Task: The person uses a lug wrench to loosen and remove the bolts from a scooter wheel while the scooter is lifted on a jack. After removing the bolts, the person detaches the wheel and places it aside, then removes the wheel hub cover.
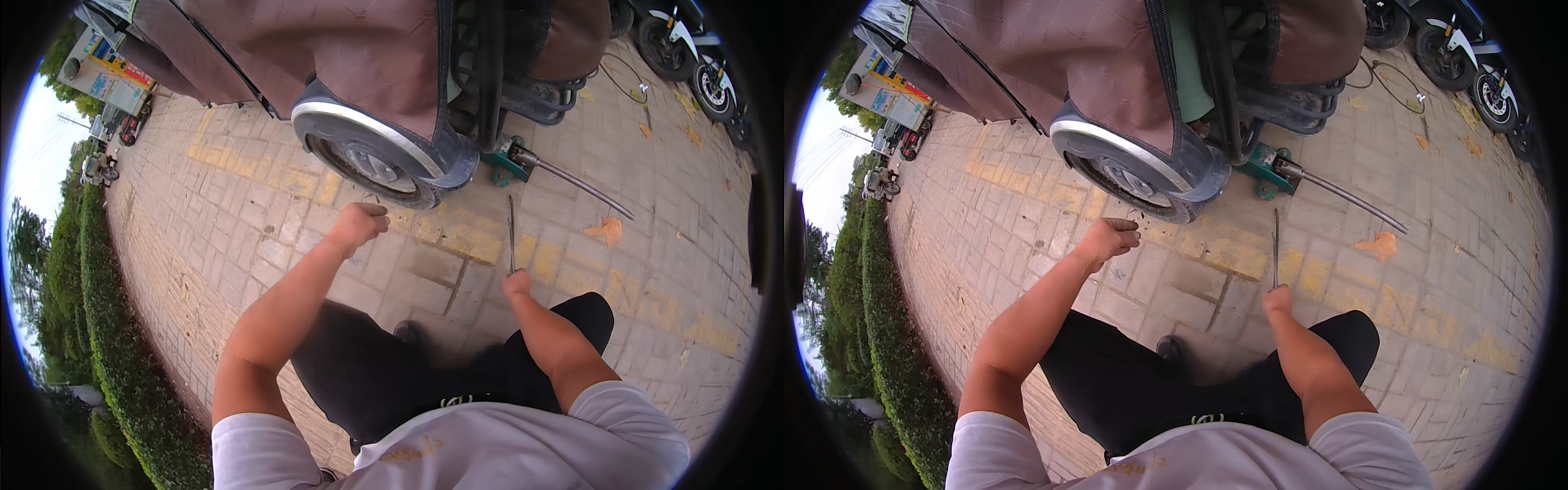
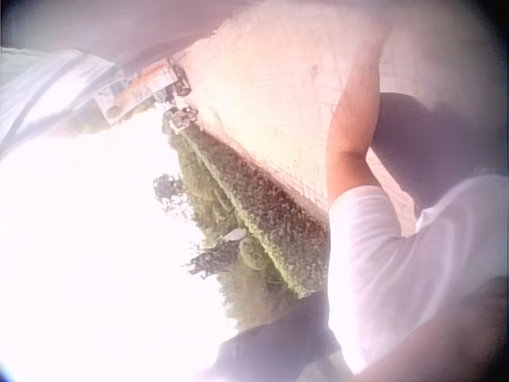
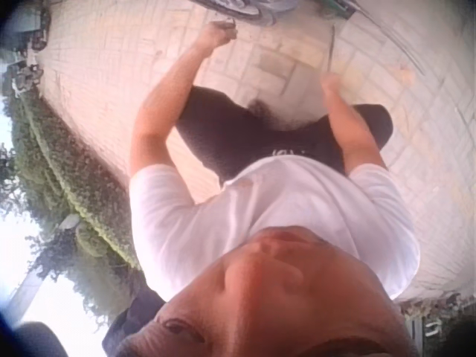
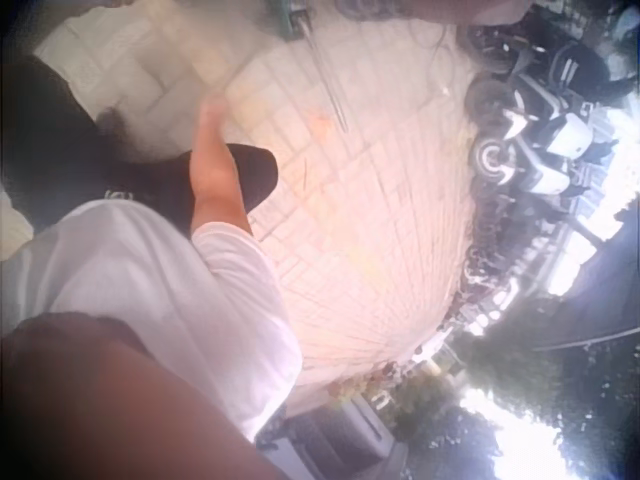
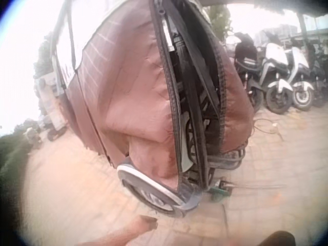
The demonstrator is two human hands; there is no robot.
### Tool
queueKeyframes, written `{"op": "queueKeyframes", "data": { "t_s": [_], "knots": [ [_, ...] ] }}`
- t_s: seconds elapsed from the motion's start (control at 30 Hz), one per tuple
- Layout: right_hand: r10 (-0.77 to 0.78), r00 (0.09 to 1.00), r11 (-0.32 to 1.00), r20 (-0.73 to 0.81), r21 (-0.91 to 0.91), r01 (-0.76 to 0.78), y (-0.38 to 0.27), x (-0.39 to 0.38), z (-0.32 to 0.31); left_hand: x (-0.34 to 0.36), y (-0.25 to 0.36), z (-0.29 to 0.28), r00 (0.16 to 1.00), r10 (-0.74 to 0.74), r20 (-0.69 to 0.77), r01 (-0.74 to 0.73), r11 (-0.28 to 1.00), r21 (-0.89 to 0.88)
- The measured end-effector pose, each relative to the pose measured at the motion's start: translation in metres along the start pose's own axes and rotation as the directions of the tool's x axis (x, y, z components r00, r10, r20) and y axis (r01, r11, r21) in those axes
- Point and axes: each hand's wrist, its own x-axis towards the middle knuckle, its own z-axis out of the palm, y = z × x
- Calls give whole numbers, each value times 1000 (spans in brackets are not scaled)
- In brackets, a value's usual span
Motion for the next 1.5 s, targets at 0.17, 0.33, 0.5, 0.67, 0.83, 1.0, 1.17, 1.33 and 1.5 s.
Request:
{"op": "queueKeyframes", "data": {
  "t_s": [0.17,0.33,0.5,0.67,0.83,1.0,1.17,1.33,1.5],
  "knots": [
    [195,923,950,332,-297,-94,32,-22,15,21,-38,-116,949,-8,-314,51,991,127],
    [-142,987,990,-80,-35,140,-61,-9,-2,88,-88,-167,909,31,-416,-53,998,-42],
    [-192,948,599,-254,735,318,-200,8,-12,179,-101,-194,969,-20,-244,-121,829,-546],
    [-138,920,83,-367,921,380,-260,8,9,262,-97,-186,971,240,20,-117,544,-831],
    [-114,867,21,-486,871,491,-272,11,12,300,-97,-166,931,341,129,-56,483,-874],
    [-8,909,-6,-417,909,417,-286,-9,10,301,-102,-165,926,343,156,-51,525,-849],
    [19,914,35,-405,914,404,-292,-19,8,304,-103,-167,894,409,183,-56,507,-860],
    [41,899,85,-436,898,431,-282,-7,17,313,-101,-185,853,475,218,-30,460,-887],
    [-41,911,168,-410,896,411,-274,1,14,319,-93,-197,849,501,169,-143,524,-840]
  ]
}}
